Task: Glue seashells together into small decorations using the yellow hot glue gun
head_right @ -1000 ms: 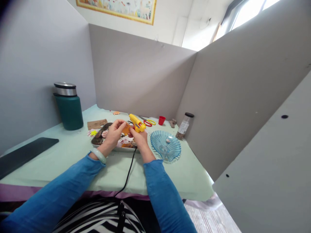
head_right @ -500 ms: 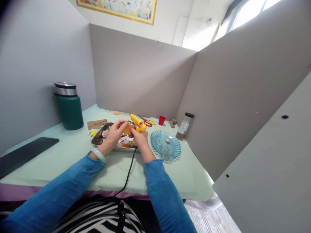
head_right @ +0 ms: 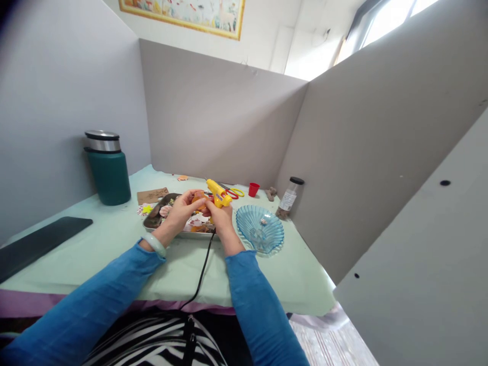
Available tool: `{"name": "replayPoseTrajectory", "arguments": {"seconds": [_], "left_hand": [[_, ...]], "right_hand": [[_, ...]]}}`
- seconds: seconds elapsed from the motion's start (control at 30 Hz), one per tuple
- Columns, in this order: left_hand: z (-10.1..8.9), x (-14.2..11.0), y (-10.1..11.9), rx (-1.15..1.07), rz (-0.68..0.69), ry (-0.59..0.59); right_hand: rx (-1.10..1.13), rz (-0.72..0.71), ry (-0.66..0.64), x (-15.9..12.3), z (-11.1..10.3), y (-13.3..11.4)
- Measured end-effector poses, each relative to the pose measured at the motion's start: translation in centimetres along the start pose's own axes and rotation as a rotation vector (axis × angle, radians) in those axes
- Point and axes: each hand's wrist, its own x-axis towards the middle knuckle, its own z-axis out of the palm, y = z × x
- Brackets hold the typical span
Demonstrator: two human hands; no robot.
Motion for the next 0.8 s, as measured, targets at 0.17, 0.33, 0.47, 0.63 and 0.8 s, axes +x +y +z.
{"name": "replayPoseTrajectory", "arguments": {"seconds": [0.17, 0.33, 0.47, 0.63, 0.8], "left_hand": [[-0.29, 0.12, -0.41, 0.013, -0.018, 0.006], [-0.51, 0.19, -0.57, 0.038, -0.063, 0.052], [-0.55, 0.19, -0.56, 0.095, -0.108, 0.07], [-0.48, 0.18, -0.53, 0.108, -0.139, 0.022], [-0.36, -0.03, -0.33, 0.079, -0.164, -0.022]], "right_hand": [[0.017, -0.006, -0.04, -0.17, -0.22, -0.14], [0.001, -0.032, -0.077, -0.14, -0.32, 0.02], [0.03, -0.087, 0.034, -0.02, -0.36, -0.05], [0.024, -0.106, 0.019, -0.27, -0.3, -0.45], [0.03, -0.107, 0.031, -0.35, -0.28, -0.6]]}}
